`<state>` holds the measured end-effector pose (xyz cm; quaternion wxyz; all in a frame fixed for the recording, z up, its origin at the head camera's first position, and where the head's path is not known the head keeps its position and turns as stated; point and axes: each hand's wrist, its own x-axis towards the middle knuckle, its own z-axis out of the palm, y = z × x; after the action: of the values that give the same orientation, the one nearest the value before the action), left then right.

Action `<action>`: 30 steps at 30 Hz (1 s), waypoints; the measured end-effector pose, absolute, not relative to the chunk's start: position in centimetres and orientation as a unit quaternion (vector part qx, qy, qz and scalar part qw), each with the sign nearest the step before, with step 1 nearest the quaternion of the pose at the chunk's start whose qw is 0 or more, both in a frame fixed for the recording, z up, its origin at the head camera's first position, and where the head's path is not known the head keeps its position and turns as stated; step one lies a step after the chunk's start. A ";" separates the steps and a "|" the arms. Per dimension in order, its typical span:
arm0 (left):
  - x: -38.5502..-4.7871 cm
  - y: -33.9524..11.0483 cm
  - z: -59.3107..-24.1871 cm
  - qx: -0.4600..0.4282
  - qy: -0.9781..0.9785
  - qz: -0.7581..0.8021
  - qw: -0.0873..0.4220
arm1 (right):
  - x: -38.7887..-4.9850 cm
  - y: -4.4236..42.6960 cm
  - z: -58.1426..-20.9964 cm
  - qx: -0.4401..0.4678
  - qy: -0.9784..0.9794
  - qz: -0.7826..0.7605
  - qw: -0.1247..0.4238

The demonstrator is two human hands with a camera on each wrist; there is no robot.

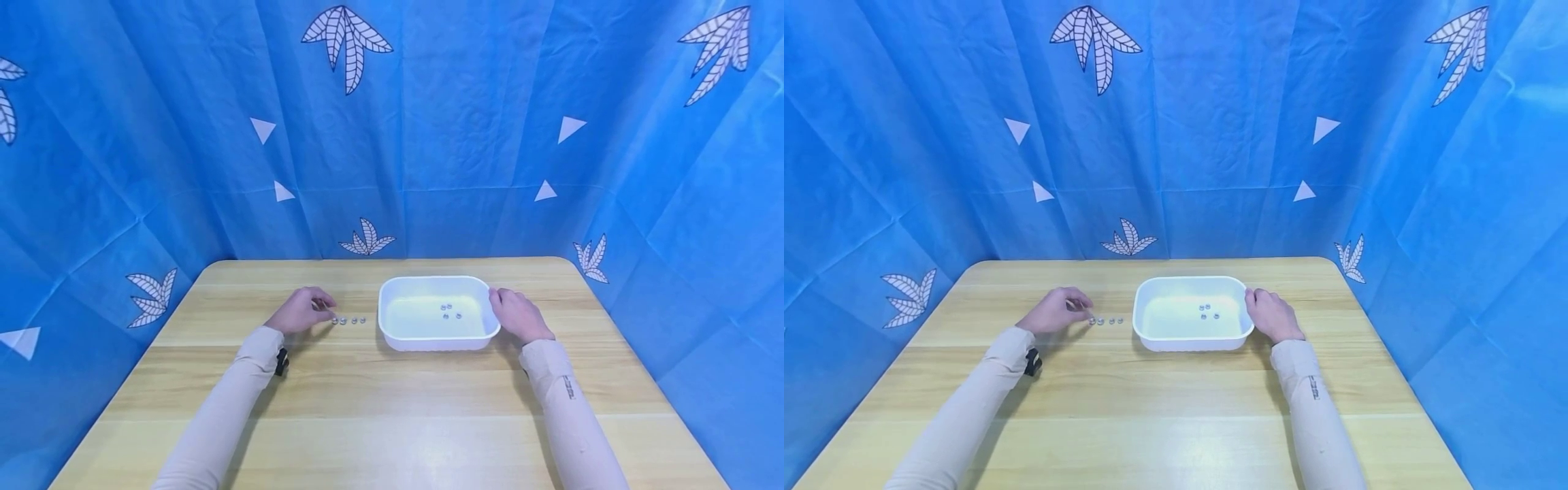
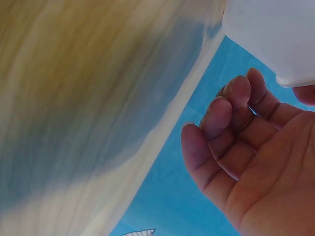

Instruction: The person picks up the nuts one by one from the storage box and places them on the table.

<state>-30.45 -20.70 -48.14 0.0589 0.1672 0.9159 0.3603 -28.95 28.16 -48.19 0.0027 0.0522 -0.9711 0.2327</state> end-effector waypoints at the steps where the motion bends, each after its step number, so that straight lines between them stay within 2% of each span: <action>1: -30.4 -20.7 -47.7 0.164 0.913 0.368 0.059 | -29.0 28.2 -48.2 0.053 -0.971 0.231 0.004; 6: -30.2 -20.4 -46.2 0.151 0.904 0.398 0.049 | -29.0 28.2 -48.1 0.052 -0.972 0.231 0.004; 13: -30.2 -19.8 -45.1 0.169 0.895 0.414 0.005 | -29.0 28.2 -48.2 0.049 -0.972 0.231 0.005; 30: -29.1 -16.9 -43.3 0.220 0.881 0.419 -0.002 | -29.1 28.2 -48.2 0.052 -0.978 0.194 0.057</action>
<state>-29.11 -16.88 -43.32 -0.0025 0.2204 0.8806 0.4194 -29.12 28.20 -48.24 0.0569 0.0522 -0.9780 0.1937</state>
